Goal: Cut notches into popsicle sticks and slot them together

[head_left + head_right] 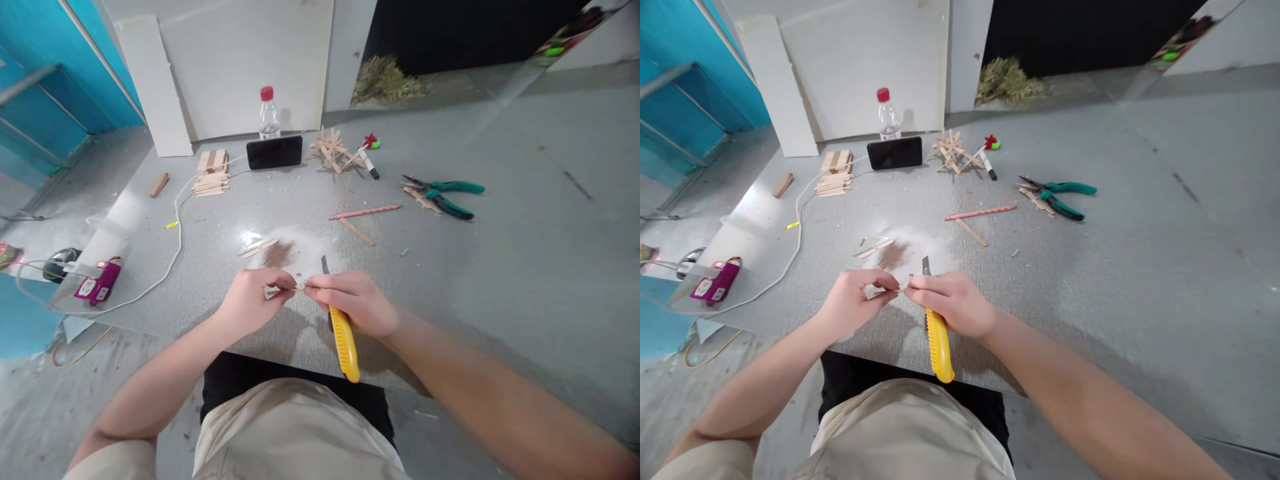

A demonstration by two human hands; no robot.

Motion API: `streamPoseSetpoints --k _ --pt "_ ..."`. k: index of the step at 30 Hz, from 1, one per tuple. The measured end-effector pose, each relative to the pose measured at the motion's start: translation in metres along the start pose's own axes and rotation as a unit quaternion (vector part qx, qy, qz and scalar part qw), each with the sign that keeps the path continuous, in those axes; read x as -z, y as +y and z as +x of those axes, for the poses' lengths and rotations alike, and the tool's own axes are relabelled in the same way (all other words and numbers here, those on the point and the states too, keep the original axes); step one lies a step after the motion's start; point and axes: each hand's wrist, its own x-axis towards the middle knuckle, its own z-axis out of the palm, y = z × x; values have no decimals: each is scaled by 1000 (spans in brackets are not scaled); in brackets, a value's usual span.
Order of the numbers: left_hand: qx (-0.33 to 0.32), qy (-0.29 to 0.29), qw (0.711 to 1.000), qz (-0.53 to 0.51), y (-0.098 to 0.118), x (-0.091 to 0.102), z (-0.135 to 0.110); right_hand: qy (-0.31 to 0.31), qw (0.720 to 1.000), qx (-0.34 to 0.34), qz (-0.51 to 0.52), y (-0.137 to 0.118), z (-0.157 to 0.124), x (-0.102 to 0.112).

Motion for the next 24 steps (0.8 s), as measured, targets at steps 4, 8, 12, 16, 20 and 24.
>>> streamPoseSetpoints --k 4,8,12,16,20,24 --pt "52 16 998 17 -19 -1 -2 -47 998 -36 -32 13 -2 2" --pt "81 42 996 9 -35 1 -15 -75 985 -130 -85 36 -5 2" --pt "100 53 993 -8 -40 5 -26 -110 964 -207 -127 48 -3 -3" --pt "114 48 992 -26 -37 9 -24 -118 945 -260 -158 57 1 8" --pt "114 44 992 -37 -35 13 -13 -54 906 -361 -214 83 -5 41" --pt "110 30 992 -59 -36 12 5 -65 882 -415 -212 107 -15 58"
